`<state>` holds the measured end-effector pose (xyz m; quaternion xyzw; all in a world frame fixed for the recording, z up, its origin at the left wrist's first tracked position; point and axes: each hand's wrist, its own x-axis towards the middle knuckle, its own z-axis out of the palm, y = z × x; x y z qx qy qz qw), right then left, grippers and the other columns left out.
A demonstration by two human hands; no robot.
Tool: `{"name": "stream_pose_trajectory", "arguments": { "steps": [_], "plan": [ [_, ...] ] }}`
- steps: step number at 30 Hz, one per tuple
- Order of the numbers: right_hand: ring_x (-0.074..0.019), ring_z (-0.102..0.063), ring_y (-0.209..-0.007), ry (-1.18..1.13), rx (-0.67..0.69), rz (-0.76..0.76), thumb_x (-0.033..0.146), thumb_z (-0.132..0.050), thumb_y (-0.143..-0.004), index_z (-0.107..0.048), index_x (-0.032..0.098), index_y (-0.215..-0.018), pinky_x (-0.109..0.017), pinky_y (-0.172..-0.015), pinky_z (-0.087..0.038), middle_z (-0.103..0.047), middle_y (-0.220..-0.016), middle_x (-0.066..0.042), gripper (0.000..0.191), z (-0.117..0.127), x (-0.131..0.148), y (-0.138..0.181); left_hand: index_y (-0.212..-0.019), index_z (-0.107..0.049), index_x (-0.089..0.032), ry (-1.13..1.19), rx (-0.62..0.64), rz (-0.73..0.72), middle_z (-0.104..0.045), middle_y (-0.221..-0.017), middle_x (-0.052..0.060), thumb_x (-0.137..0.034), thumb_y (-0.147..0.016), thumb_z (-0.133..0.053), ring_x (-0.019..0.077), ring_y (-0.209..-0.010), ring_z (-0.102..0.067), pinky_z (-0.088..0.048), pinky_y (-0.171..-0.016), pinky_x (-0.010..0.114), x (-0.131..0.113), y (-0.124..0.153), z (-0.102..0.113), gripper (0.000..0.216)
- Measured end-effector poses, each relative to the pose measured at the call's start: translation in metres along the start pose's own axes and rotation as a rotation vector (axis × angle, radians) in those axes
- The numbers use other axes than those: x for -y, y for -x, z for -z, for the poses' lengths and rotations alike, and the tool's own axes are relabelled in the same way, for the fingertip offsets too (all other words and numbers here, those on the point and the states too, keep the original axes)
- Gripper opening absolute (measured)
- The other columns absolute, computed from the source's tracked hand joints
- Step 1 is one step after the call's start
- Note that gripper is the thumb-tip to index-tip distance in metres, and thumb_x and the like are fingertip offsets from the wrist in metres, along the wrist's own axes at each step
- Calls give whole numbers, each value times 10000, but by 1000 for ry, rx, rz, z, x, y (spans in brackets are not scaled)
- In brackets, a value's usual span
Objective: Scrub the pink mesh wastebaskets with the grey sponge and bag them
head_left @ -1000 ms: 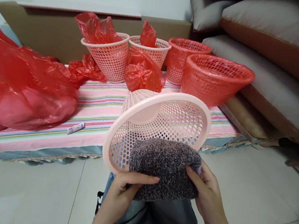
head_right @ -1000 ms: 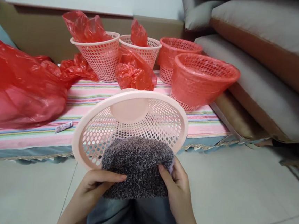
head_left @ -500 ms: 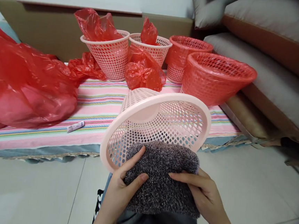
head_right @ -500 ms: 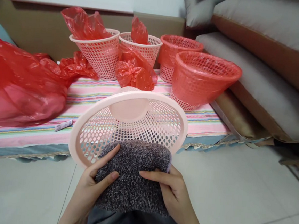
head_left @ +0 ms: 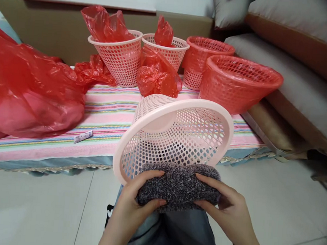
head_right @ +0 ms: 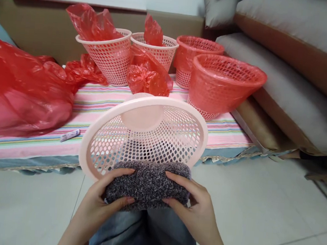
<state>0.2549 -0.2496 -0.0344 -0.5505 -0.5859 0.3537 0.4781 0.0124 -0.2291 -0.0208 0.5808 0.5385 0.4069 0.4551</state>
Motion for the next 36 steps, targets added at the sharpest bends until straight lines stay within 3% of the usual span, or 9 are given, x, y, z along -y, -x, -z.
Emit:
{"name": "stream_pose_trajectory", "arguments": {
  "steps": [6,14,16,19,21,24,29,32,36],
  "plan": [
    [-180,-735,-924,133,-68,94,203,-780,-770,-751,356,-1147,-240,-836,-600,-774,-1059,-1,408,5,3,-3,-1072,-708,-334,-82,-112,-115,-712,-1046,-8,-173,-724,-792,190,-971,-678,-565,-749,254,5,-1,-1,393],
    [-237,-638,-932,391,-154,262,270,-718,-848,-782,363,-1069,-363,-773,-558,-653,-957,-58,248,4,4,-10,-1037,-686,-302,-387,-202,-374,-578,-881,-5,-57,-828,-611,137,-798,-608,-506,-656,210,2,2,5,331],
    [-297,-582,-1127,431,-170,318,251,-731,-827,-795,352,-992,-458,-928,-511,-636,-1095,-80,204,9,4,-12,-995,-677,-290,-373,-207,-401,-556,-975,17,-13,-793,-575,161,-925,-606,-514,-720,229,1,3,6,357],
    [-340,-455,-1371,241,2,335,176,-719,-816,-754,307,-960,-573,-1166,-291,-640,-1281,-66,198,14,4,-9,-1009,-621,-284,-226,-115,-440,-545,-1291,42,5,-795,-517,224,-1248,-536,-484,-968,329,-3,6,6,374],
    [-308,-587,-1258,2,96,271,168,-738,-805,-703,289,-951,-518,-1131,-376,-716,-1164,-53,193,14,3,-5,-1082,-565,-299,-65,-13,-447,-578,-1336,35,-31,-858,-494,221,-1248,-562,-473,-1004,360,-4,10,4,357],
    [-227,-724,-910,-278,14,55,239,-803,-770,-645,287,-950,-332,-831,-568,-754,-965,-28,244,8,2,0,-1155,-529,-326,66,-11,-386,-679,-1167,-5,-89,-919,-509,168,-1077,-651,-511,-916,289,-4,12,-3,335],
    [-308,-706,-1041,-498,169,-275,527,-890,-599,-632,270,-1251,-426,-906,-573,-742,-1143,-104,747,-3,2,4,-1087,-618,-296,29,-203,-213,-706,-1021,-27,-153,-901,-598,139,-985,-667,-509,-858,218,-5,7,-14,236],
    [-322,-719,-1015,-485,145,-477,496,-904,-587,-746,229,-1075,-465,-939,-565,-772,-1074,-106,578,-8,-6,9,-1078,-643,-256,100,-248,-78,-709,-1050,6,-247,-870,-659,176,-1021,-670,-522,-873,253,-5,4,-18,209],
    [-331,-750,-924,-561,-89,-544,484,-852,-657,-752,236,-1078,-471,-806,-626,-782,-1049,-102,499,-14,-23,12,-1289,-575,-251,386,-121,84,-650,-1310,52,-386,-804,-744,233,-1215,-610,-502,-991,310,-3,4,-28,531]
  ]
}}
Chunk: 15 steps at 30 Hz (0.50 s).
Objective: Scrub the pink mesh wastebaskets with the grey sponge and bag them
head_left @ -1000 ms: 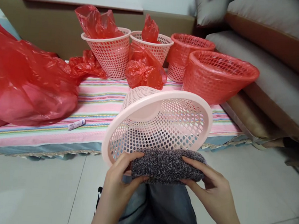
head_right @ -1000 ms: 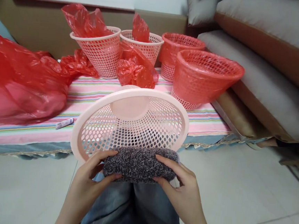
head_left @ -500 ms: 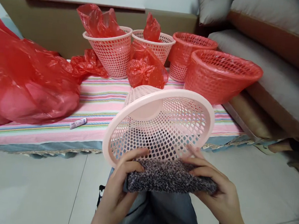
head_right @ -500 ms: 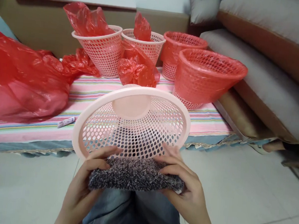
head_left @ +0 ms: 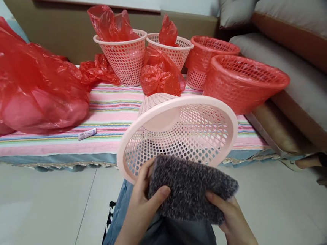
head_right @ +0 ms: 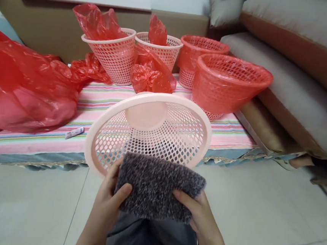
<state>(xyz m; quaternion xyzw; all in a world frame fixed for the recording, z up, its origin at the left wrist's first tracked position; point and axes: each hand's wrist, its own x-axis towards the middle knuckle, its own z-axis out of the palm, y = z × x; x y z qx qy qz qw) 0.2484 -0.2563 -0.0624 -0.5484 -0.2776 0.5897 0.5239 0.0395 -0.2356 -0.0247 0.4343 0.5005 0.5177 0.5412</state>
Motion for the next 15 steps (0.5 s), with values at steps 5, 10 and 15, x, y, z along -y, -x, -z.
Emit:
{"name": "stream_pose_trajectory", "arguments": {
  "steps": [5,10,15],
  "plan": [
    [-317,-758,-914,4,-28,50,524,-753,-759,-703,236,-1207,-471,-819,-635,-771,-1099,-105,535,1,-9,-9,-1307,-571,-243,224,41,257,-695,-1232,48,-352,-727,-822,223,-1124,-650,-532,-938,310,5,-3,-9,641],
    [-322,-767,-840,-125,-70,-36,453,-832,-641,-765,223,-1017,-461,-753,-649,-788,-1024,-91,446,-7,-5,-9,-1134,-657,-217,151,-34,187,-732,-1023,17,-332,-704,-836,178,-940,-683,-564,-782,253,4,-10,-5,479],
    [-322,-766,-773,-183,-37,-71,440,-796,-648,-765,230,-861,-468,-684,-655,-789,-1012,-89,300,-14,-1,-13,-1017,-672,-191,62,-58,108,-748,-906,23,-316,-696,-823,192,-869,-708,-574,-731,263,3,-13,-5,376]
  ]
}}
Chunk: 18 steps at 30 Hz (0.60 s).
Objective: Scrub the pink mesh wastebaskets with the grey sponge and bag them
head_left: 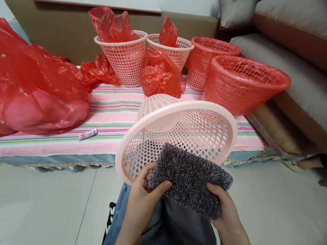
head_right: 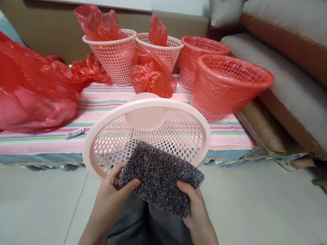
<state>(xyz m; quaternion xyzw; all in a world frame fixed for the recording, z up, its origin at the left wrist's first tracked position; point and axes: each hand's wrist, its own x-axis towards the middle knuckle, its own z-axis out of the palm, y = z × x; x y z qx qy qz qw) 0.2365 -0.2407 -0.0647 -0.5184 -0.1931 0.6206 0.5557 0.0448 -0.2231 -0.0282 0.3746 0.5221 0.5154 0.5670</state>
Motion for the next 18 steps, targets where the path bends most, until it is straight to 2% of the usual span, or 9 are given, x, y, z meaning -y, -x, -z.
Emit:
{"name": "stream_pose_trajectory", "arguments": {
  "steps": [5,7,8,10,12,13,14,16,18],
  "plan": [
    [-324,-763,-814,30,-42,101,438,-735,-724,-770,243,-979,-505,-777,-642,-796,-968,-68,323,6,-3,-5,-1023,-648,-201,-82,-41,-94,-705,-696,-21,-342,-732,-796,160,-631,-675,-552,-574,250,-3,6,4,355],
    [-309,-762,-840,74,-106,229,441,-697,-780,-745,245,-1104,-490,-798,-639,-797,-953,-53,382,7,0,-7,-1055,-642,-213,-114,-45,-240,-670,-605,-47,-315,-823,-728,138,-548,-641,-537,-560,246,-6,11,11,267],
    [-301,-759,-877,95,-140,292,431,-689,-801,-722,246,-1163,-480,-816,-635,-795,-965,-49,407,7,3,-8,-1059,-645,-220,-134,-107,-360,-656,-585,-56,-285,-860,-692,126,-528,-624,-532,-577,246,-8,13,16,215],
    [-290,-736,-990,128,-190,400,385,-714,-811,-676,252,-1241,-465,-872,-615,-784,-1034,-48,451,3,12,-13,-1042,-657,-230,-167,-360,-630,-648,-631,-61,-217,-884,-663,107,-550,-605,-527,-640,254,-10,14,25,159],
    [-287,-698,-1087,181,-189,487,342,-752,-796,-669,246,-1238,-469,-942,-581,-762,-1116,-59,460,-5,24,-22,-1059,-650,-244,-172,-621,-830,-655,-804,-42,-174,-837,-711,115,-684,-628,-534,-739,278,-11,9,32,241],
    [-289,-686,-1108,236,-168,532,335,-759,-794,-682,231,-1210,-476,-974,-561,-752,-1142,-69,435,-10,30,-27,-1092,-637,-254,-178,-682,-875,-655,-932,-22,-167,-802,-746,136,-816,-651,-535,-817,302,-10,5,35,322],
    [-290,-681,-1113,311,-146,582,336,-753,-802,-698,214,-1173,-481,-1002,-542,-746,-1152,-79,395,-16,37,-34,-1141,-615,-267,-197,-691,-879,-639,-1074,3,-171,-769,-778,167,-981,-649,-523,-906,330,-9,0,36,417],
    [-289,-677,-1109,507,-113,717,331,-708,-835,-705,188,-1151,-480,-1041,-510,-739,-1160,-94,347,-28,48,-49,-1279,-536,-291,-265,-610,-802,-548,-1343,54,-205,-736,-815,231,-1279,-537,-454,-1066,389,-3,-10,37,616],
    [-286,-656,-1157,737,-66,888,262,-638,-860,-653,186,-1267,-468,-1070,-487,-704,-1250,-100,414,-41,54,-66,-1398,-434,-297,-324,-530,-682,-434,-1495,90,-260,-756,-808,268,-1406,-428,-387,-1147,423,5,-17,35,744]
  ]
}}
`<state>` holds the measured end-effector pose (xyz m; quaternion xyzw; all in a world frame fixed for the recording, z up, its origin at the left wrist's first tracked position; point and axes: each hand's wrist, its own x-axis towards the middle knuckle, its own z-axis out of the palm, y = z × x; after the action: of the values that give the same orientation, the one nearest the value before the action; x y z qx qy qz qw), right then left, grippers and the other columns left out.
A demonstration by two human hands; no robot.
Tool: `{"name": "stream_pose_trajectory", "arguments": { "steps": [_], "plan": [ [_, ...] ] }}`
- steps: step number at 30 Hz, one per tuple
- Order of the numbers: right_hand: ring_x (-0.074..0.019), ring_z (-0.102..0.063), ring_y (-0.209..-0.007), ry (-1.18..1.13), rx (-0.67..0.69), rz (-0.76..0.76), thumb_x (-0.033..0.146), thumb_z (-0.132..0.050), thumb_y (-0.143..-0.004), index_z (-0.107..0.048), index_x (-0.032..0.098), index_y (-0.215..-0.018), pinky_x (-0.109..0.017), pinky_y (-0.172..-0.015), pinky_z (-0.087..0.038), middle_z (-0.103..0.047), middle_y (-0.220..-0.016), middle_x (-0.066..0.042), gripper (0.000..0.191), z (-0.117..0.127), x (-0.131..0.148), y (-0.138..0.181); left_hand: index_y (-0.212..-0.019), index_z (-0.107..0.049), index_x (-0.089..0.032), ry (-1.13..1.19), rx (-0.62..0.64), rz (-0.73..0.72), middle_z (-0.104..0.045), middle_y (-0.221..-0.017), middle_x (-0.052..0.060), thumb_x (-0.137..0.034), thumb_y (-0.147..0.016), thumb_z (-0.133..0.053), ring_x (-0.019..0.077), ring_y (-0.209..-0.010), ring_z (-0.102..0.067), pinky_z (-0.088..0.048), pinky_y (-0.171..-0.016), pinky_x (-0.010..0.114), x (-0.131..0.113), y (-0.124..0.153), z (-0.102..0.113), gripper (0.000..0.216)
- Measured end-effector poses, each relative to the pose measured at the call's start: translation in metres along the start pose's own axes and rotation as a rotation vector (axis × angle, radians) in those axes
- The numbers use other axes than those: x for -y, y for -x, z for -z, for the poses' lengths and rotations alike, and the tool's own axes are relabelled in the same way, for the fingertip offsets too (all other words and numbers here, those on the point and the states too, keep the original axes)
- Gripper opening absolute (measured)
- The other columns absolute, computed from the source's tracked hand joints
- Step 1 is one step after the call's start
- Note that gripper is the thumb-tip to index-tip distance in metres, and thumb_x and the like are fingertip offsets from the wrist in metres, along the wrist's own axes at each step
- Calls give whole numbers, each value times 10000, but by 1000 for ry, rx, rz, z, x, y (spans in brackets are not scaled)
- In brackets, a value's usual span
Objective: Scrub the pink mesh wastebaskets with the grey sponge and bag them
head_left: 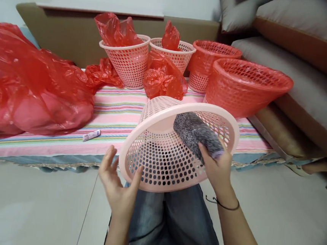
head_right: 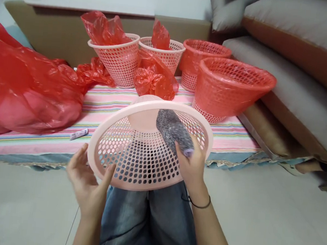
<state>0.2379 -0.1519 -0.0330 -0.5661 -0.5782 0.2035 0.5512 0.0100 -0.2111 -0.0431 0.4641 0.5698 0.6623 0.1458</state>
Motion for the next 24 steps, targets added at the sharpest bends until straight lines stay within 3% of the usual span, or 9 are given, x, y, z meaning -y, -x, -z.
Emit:
{"name": "stream_pose_trajectory", "arguments": {
  "steps": [2,4,7,9,12,15,19,24],
  "plan": [
    [-280,-583,-1282,174,152,204,145,-560,-847,-552,201,-1407,-456,-1124,-442,-615,-1400,-94,564,-15,-4,-10,-1443,-389,-280,-44,45,59,-408,-1516,107,-306,-782,-787,279,-1416,-419,-364,-1168,419,8,4,-5,772],
    [-274,-496,-1378,339,395,312,29,-496,-800,-523,210,-1445,-455,-1162,-404,-545,-1477,-88,671,-31,-11,-9,-1433,-413,-255,-81,47,83,-453,-1467,109,-328,-827,-743,271,-1395,-445,-349,-1175,393,13,9,-6,694],
    [-309,-462,-1402,561,727,313,-54,-506,-750,-600,180,-1382,-487,-1162,-401,-555,-1458,-140,680,-48,-26,8,-1420,-436,-237,-95,66,92,-501,-1414,111,-327,-900,-656,245,-1355,-488,-365,-1155,353,17,13,-5,571],
    [-352,-425,-1420,622,827,301,7,-616,-765,-587,149,-1393,-528,-1174,-368,-527,-1473,-184,644,-51,-34,20,-1415,-448,-234,-98,83,84,-525,-1391,111,-319,-913,-638,238,-1320,-522,-401,-1122,339,18,12,-3,543],
    [-410,-326,-1463,550,866,259,347,-802,-765,-545,132,-1428,-597,-1176,-325,-454,-1524,-210,742,-47,-35,23,-1371,-505,-220,-126,66,42,-587,-1307,108,-325,-900,-654,238,-1218,-594,-459,-1048,335,21,11,-2,504],
    [-381,-271,-1495,392,781,252,602,-690,-824,-534,159,-1435,-604,-1170,-329,-416,-1558,-177,771,-49,-25,9,-1356,-528,-225,-127,62,28,-609,-1276,106,-332,-902,-650,240,-1171,-618,-470,-1021,347,23,12,-2,482],
    [-282,-329,-1484,427,618,346,436,-413,-1022,-542,134,-1416,-506,-1220,-283,-446,-1547,-144,513,-79,-17,-10,-1352,-537,-238,-113,80,13,-616,-1273,105,-319,-915,-636,244,-1185,-610,-470,-1012,353,20,16,-3,455],
    [-372,-371,-1441,744,697,243,365,-493,-986,-507,56,-1442,-513,-1206,-267,-460,-1527,-190,551,-117,-44,-9,-1372,-528,-263,-119,117,-52,-629,-1295,88,-242,-930,-613,228,-1191,-618,-479,-1002,324,13,18,-6,451]
  ]
}}
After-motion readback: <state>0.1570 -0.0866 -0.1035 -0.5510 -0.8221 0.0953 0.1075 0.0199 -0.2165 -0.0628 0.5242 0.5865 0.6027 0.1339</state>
